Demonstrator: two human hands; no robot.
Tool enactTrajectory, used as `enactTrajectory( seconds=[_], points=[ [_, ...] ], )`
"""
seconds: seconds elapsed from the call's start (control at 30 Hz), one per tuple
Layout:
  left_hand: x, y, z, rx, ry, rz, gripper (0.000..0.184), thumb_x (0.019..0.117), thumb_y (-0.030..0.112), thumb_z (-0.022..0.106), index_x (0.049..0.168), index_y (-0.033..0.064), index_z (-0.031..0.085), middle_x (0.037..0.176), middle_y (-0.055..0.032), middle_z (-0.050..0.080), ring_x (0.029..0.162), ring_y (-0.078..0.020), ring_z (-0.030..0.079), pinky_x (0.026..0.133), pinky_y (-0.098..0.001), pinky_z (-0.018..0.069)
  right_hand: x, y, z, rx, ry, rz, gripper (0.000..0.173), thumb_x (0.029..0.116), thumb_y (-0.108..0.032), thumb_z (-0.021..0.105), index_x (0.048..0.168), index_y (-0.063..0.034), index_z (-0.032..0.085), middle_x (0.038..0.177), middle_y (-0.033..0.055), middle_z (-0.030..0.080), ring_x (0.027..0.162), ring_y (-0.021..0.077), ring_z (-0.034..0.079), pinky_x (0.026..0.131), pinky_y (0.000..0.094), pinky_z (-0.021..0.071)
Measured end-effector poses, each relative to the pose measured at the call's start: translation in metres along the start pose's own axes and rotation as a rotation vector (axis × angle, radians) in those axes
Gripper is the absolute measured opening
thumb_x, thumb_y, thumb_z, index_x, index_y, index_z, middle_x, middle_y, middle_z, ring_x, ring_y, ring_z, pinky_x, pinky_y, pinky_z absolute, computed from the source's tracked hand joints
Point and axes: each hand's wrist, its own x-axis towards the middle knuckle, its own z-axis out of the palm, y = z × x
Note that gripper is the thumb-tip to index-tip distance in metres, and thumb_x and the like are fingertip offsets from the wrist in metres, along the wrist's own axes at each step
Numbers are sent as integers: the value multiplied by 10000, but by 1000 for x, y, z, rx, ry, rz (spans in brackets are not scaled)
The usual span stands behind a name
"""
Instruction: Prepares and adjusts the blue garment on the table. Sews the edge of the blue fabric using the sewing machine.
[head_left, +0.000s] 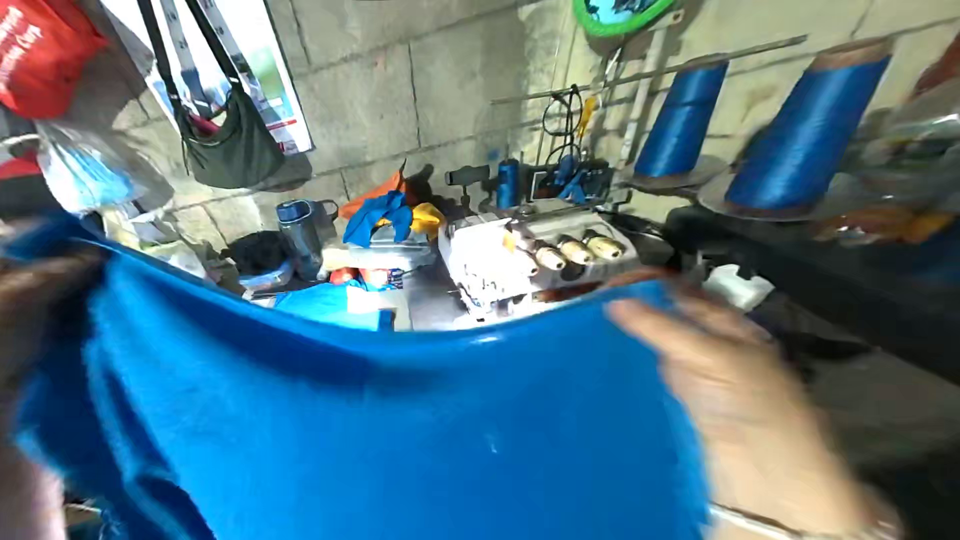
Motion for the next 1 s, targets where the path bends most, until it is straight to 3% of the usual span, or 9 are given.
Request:
enactTrajectory(
  seconds=[0.03,0.1,0.2,0.3,0.4,0.57,0.67,0.8,1.0],
  points=[
    [-2,-6,18,229,4,-207,141,984,42,583,1095,110,637,881,105,663,744,57,611,679,-170,547,3,16,14,98,-10,133,161,989,-56,585,974,-171,697,862,-110,694,774,-32,649,696,160,567],
    [3,-51,44,408,-49,-526,247,1017,62,575,1258,7,590,1079,-94,631,917,-127,589,831,-368,517,8,42,42,216,25,409,97,1020,-39,560,1021,-87,644,858,-9,688,737,70,673,657,258,592],
    [7,-144,62,602,-224,-644,382,1069,192,554,1311,-102,577,1292,-343,582,1218,-473,556,1032,-652,404,11,74,67,242,3,510,141,1034,-143,564,1046,-74,686,834,33,705,738,115,681,659,292,583],
    [3,-157,111,726,-450,-458,362,1057,204,558,1317,-43,612,1240,-277,656,1195,-442,621,1045,-625,453,16,90,74,203,-93,529,181,1053,-159,538,1144,-72,668,866,43,696,762,123,678,682,294,584],
    [-15,-116,178,413,-590,-115,298,976,169,671,1195,-33,677,1109,-182,715,1045,-301,691,939,-494,547,22,98,71,108,-201,459,186,983,-136,612,1122,-41,690,918,64,722,832,153,704,747,326,604],
    [-33,-55,229,95,-1053,218,546,845,232,837,1306,-1,660,1263,-159,682,1217,-263,619,1060,-434,479,27,92,71,78,-227,357,150,969,-185,587,1011,-104,706,823,4,709,744,105,687,676,279,590],
    [-40,-52,237,128,-939,306,474,859,189,821,1259,-10,663,1218,-165,685,1178,-267,638,1035,-420,501,28,86,70,141,-212,375,223,1007,-196,501,1040,-110,704,870,12,731,793,111,708,709,287,606],
    [-51,-56,239,220,-727,567,177,894,189,747,998,46,752,1036,-86,718,1086,-225,654,988,-381,517,27,78,67,176,-225,437,293,1042,-171,405,967,-103,680,829,12,716,759,98,695,687,270,592],
    [-53,-53,236,101,-728,488,65,848,92,765,875,44,731,936,-90,698,985,-222,659,896,-358,539,29,75,62,50,-271,383,234,1015,-88,453,953,-80,679,811,3,699,726,92,678,674,252,581]
  ],
)
